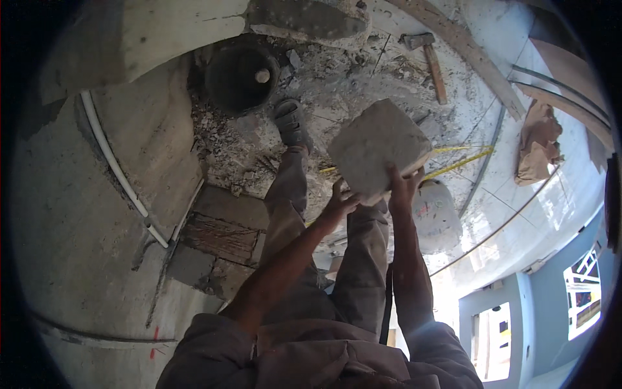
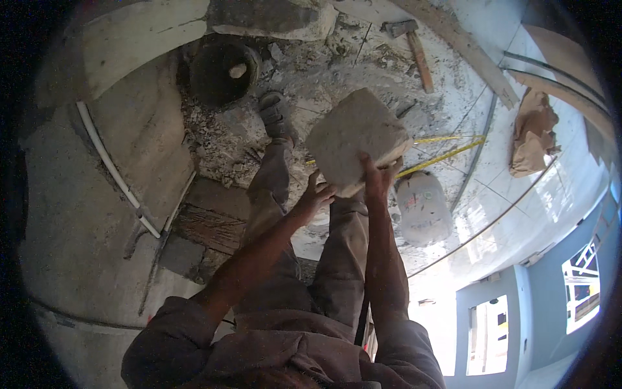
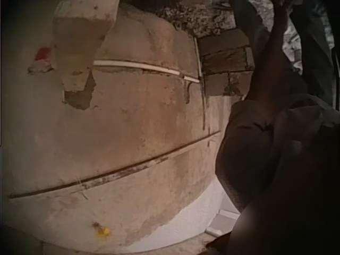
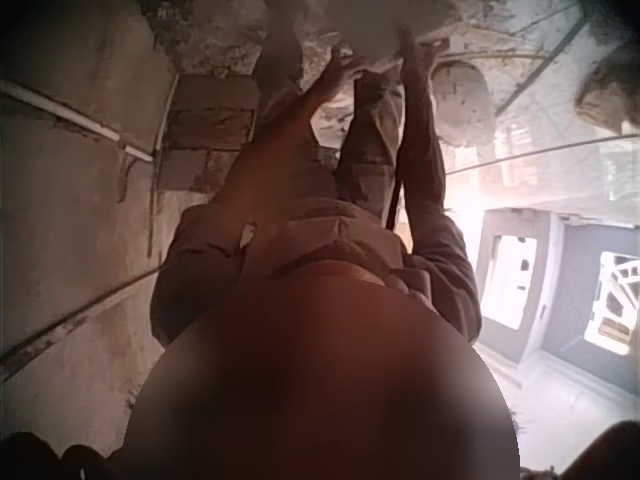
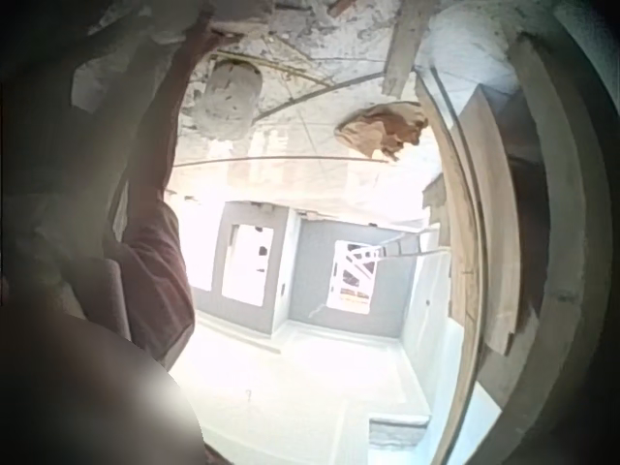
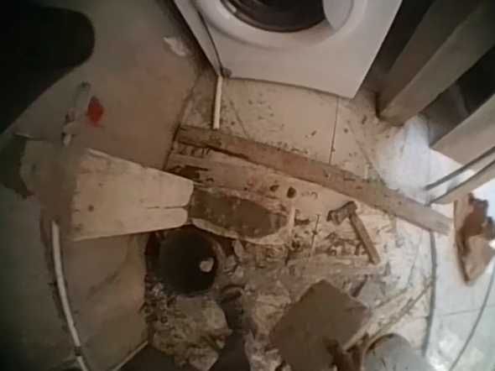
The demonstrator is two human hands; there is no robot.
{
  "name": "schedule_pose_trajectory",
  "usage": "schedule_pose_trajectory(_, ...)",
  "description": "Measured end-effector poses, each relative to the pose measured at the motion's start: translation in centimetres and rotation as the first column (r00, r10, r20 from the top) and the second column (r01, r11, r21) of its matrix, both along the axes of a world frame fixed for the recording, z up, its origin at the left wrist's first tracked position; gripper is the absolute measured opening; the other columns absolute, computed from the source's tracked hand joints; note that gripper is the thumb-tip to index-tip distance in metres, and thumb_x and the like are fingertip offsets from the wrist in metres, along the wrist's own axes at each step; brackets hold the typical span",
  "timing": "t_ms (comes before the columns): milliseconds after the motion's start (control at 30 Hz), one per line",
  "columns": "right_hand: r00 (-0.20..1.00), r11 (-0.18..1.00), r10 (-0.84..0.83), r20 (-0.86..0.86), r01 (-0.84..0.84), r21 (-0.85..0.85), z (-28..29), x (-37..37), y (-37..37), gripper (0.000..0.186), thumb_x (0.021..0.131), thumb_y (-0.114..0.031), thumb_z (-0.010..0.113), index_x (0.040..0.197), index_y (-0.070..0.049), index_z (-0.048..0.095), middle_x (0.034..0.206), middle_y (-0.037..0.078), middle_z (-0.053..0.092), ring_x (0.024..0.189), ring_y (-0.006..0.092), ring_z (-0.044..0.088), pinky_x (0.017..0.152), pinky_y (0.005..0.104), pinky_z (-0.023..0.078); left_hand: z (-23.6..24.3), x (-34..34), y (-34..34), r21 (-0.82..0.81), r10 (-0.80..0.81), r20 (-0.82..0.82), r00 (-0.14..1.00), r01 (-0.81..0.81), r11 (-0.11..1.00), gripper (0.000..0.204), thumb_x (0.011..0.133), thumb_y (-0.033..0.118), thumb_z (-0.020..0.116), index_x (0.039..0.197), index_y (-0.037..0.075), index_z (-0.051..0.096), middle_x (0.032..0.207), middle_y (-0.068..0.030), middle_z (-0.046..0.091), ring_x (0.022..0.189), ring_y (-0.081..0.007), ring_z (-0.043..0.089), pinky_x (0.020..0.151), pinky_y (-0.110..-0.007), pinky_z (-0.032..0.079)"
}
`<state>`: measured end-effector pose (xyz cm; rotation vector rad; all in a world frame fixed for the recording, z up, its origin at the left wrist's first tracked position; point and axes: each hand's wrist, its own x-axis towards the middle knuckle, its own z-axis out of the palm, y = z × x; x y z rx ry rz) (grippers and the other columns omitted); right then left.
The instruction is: The person is using a hammer to shape and break concrete blocks and applying mortar to a wall.
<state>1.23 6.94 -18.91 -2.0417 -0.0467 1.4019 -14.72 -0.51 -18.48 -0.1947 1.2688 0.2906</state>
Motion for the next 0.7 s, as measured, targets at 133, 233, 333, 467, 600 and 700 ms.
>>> schedule_pose_trajectory(133, 0.873, 0.889, 0.452, 0.182, -0.458, -0.013, 6.8, 2.7, 2.1, 0.098, 0.063, -0.011, 0.076, 0.136, -0.001, 0.011, 0.122, 0.02, 0.04, 0.114, 0.0297, 0.041, 0.096, 0.0417, 0.036, -0.3, -4.3, 0.0, 0.02, -0.11, 0.002, 0.994, 0.11, 0.994, 0.066, 0.086, 0.043, 0.054, 0.139, 0.02, 0.022, 0.136, -0.0114, 0.035, 0.123, -0.0307, 0.037, 0.101, -0.047, 0.029)
schedule_pose_trajectory(233, 0.61, 0.676, 0.684, 0.4, -0.736, -0.034, 11.3, 3.3, 4.1, 0.1, 0.056, -0.007, 0.078, 0.136, -0.002, 0.018, 0.124, 0.019, 0.039, 0.115, 0.031, 0.041, 0.097, 0.0405, 0.036, -0.9, -4.9, 3.8, 0.14, 0.035, -0.138, 0.99, -0.016, 0.99, 0.063, 0.087, 0.047, 0.049, 0.137, 0.014, 0.03, 0.135, -0.0099, 0.037, 0.123, -0.0249, 0.036, 0.1, -0.044, 0.029)
schedule_pose_trajectory(333, 0.345, 0.431, 0.814, 0.468, -0.898, -0.089, 15.6, 3.0, 6.9, 0.097, 0.055, -0.011, 0.078, 0.134, -0.002, 0.024, 0.125, 0.02, 0.041, 0.116, 0.0344, 0.042, 0.097, 0.042, 0.037, 0.1, -2.0, 8.4, 0.263, 0.081, 0.0, 0.997, -0.078, 0.962, 0.06, 0.089, 0.047, 0.046, 0.137, 0.014, 0.03, 0.135, -0.0078, 0.038, 0.122, -0.0247, 0.038, 0.1, -0.044, 0.028)
schedule_pose_trajectory(467, 0.116, 0.202, 0.788, 0.604, -0.976, -0.076, 19.0, 1.5, 10.8, 0.091, 0.057, -0.017, 0.079, 0.13, 0.003, 0.028, 0.116, 0.023, 0.046, 0.106, 0.0393, 0.048, 0.087, 0.0468, 0.041, 2.8, 1.1, 11.7, 0.259, 0.28, 0.192, 0.941, -0.324, 0.91, 0.056, 0.092, 0.044, 0.041, 0.137, 0.013, 0.031, 0.135, -0.0068, 0.039, 0.119, -0.0251, 0.041, 0.1, -0.043, 0.029)
schedule_pose_trajectory(600, -0.059, 0.021, 0.678, 0.733, -0.995, -0.099, 22.2, 0.8, 15.6, 0.087, 0.057, -0.015, 0.078, 0.129, 0.003, 0.033, 0.115, 0.022, 0.048, 0.101, 0.0384, 0.051, 0.084, 0.0459, 0.043, 5.4, 1.9, 14.5, 0.31, 0.464, 0.243, 0.852, -0.521, 0.795, 0.062, 0.087, 0.049, 0.05, 0.134, 0.013, 0.033, 0.128, -0.0065, 0.044, 0.113, -0.0236, 0.045, 0.095, -0.041, 0.034)
schedule_pose_trajectory(700, -0.17, -0.079, 0.617, 0.768, -0.985, -0.154, 25.0, -0.6, 19.4, 0.086, 0.058, -0.012, 0.077, 0.13, 0.003, 0.033, 0.117, 0.021, 0.049, 0.101, 0.0375, 0.052, 0.085, 0.0443, 0.045, 7.6, 1.7, 18.0, 0.356, 0.525, 0.301, 0.797, -0.604, 0.713, 0.057, 0.088, 0.041, 0.053, 0.132, 0.01, 0.034, 0.124, -0.0082, 0.046, 0.112, -0.0237, 0.046, 0.097, -0.042, 0.034)
